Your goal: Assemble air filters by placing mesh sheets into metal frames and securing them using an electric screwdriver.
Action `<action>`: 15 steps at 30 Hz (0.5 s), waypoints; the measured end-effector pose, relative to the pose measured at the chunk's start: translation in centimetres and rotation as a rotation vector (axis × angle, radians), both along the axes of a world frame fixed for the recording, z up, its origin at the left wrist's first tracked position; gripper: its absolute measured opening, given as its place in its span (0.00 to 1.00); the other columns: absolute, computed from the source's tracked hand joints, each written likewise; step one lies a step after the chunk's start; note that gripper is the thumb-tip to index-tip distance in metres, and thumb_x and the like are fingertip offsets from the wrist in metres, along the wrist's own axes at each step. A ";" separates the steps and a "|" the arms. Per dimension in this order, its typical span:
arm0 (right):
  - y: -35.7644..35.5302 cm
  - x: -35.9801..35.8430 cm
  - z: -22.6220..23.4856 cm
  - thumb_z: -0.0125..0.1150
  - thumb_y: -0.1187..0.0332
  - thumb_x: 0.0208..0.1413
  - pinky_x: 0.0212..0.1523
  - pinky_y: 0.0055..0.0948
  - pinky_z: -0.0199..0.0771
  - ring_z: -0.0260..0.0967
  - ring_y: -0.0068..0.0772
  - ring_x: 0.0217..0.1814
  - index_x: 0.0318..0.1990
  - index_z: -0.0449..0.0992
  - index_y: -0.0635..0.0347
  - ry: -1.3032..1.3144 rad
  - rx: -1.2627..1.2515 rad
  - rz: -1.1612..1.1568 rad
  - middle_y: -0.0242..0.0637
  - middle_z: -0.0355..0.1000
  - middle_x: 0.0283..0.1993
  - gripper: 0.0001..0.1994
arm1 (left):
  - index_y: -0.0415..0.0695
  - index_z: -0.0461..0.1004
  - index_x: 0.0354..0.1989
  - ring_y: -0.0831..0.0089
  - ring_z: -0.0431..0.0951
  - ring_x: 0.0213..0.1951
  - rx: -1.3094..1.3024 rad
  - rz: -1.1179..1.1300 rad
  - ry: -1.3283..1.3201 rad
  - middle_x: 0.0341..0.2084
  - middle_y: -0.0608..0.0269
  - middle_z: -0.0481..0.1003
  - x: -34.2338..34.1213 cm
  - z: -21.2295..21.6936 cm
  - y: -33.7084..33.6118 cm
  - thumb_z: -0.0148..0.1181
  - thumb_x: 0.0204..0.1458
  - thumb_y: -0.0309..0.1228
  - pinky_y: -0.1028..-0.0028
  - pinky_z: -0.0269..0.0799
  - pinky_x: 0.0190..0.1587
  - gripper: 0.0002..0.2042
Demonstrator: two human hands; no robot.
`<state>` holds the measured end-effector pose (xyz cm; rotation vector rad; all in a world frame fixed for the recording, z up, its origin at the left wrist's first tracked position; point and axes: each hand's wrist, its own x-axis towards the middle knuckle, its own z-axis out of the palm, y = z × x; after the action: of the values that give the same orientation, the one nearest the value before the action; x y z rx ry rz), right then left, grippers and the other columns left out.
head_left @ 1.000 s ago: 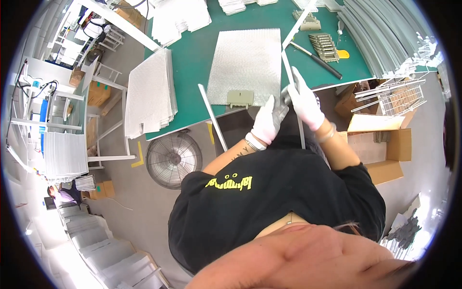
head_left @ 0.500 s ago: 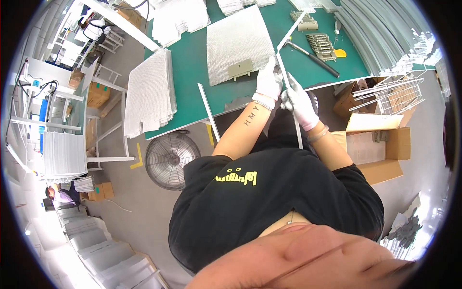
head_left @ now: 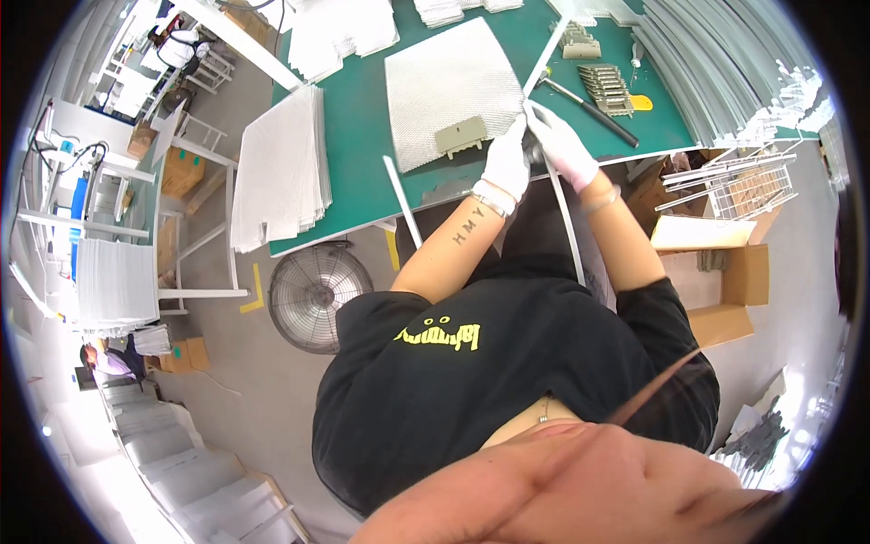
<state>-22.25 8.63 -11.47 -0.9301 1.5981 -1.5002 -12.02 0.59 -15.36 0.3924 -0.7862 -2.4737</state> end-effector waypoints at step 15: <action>-1.8 -2.2 -0.7 0.60 0.66 0.64 0.34 0.22 0.75 0.59 0.13 0.24 0.42 0.70 0.56 -0.355 -0.045 0.126 0.22 0.62 0.28 0.06 | 0.35 0.59 0.69 0.63 0.70 0.64 -0.198 -0.023 0.013 0.64 0.52 0.68 18.0 3.6 -12.4 0.49 0.69 0.34 0.64 0.64 0.68 0.24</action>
<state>-24.42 6.85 -12.19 -0.7255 1.2337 -1.5198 5.96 -11.81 -11.75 0.2958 -1.0248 -2.3884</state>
